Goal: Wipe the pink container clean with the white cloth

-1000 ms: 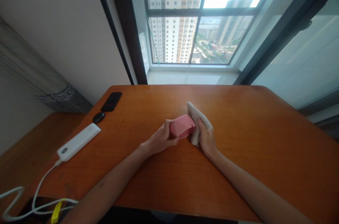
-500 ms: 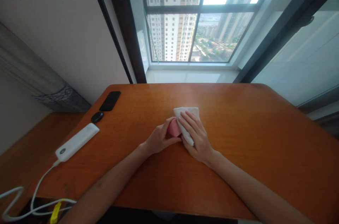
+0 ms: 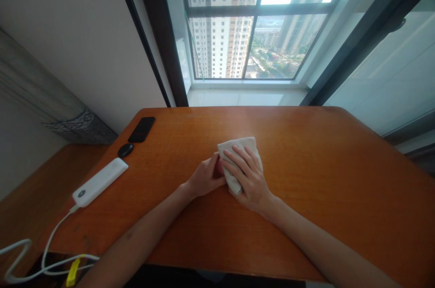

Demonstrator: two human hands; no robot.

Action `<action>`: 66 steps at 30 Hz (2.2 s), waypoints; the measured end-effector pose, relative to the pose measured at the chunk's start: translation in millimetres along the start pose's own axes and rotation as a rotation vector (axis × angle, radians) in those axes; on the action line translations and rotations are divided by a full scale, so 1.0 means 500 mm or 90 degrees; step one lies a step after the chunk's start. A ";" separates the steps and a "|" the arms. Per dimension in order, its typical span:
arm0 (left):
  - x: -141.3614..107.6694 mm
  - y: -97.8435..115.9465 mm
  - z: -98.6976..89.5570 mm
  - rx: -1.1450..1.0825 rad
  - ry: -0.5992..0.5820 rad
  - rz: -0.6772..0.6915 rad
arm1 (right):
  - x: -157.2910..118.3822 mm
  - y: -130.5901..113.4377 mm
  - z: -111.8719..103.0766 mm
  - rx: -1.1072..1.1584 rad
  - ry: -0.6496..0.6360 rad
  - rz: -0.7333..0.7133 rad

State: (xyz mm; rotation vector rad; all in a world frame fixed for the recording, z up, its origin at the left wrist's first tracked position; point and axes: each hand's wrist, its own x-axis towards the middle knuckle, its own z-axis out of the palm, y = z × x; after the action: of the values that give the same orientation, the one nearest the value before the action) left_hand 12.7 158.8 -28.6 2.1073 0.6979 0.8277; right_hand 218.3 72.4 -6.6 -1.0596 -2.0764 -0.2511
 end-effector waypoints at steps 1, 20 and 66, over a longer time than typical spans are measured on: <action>0.000 0.002 0.000 -0.003 0.000 -0.003 | 0.000 0.001 0.000 0.004 0.001 0.004; 0.005 0.013 -0.006 -0.016 -0.005 -0.017 | -0.002 0.006 0.002 0.011 -0.008 -0.002; 0.001 0.000 -0.006 0.056 0.082 0.071 | 0.006 -0.013 0.015 -0.041 -0.035 -0.008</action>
State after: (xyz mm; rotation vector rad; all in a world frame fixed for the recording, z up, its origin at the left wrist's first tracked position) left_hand 10.6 160.4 -26.7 2.2026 0.7008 1.0185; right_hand 208.1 73.7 -8.4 -1.1035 -2.1376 -0.3009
